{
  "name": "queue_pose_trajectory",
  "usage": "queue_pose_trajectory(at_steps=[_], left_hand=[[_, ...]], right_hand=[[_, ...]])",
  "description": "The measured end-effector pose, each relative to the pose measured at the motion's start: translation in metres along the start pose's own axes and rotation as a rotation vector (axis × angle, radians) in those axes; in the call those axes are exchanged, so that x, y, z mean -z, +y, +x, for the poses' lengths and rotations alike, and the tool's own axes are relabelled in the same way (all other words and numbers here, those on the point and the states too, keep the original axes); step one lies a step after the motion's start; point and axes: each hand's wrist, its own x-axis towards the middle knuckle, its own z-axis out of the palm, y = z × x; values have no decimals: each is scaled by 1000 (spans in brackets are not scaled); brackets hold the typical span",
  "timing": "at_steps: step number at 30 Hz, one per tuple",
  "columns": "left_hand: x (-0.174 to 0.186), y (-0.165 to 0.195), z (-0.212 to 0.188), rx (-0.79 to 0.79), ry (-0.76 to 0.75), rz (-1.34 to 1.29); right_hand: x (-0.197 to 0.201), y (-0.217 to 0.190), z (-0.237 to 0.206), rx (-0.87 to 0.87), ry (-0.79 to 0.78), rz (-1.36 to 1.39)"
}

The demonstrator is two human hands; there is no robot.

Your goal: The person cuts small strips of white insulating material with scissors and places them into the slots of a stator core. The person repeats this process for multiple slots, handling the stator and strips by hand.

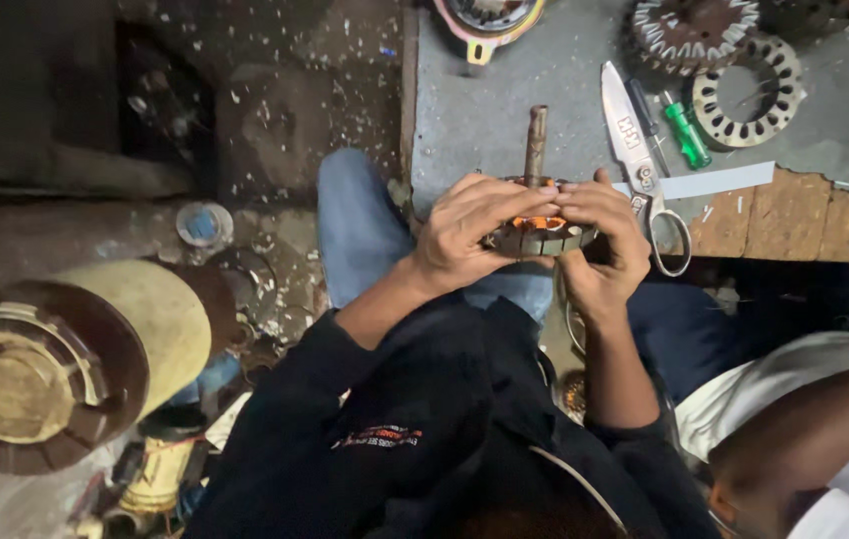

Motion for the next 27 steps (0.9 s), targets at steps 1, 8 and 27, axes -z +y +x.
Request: queue_pose_trajectory(at_steps=[1,8,27], left_hand=[[0,-1,-2,-4,12,-7],[-1,-2,-5,-8,23,39],[22,-2,25,278,-4,-156]], right_hand=[[-1,0,0,2,-1,-8],[-3,-2,3,-3,-16,4],[-15,-15,37,166,141,-190]])
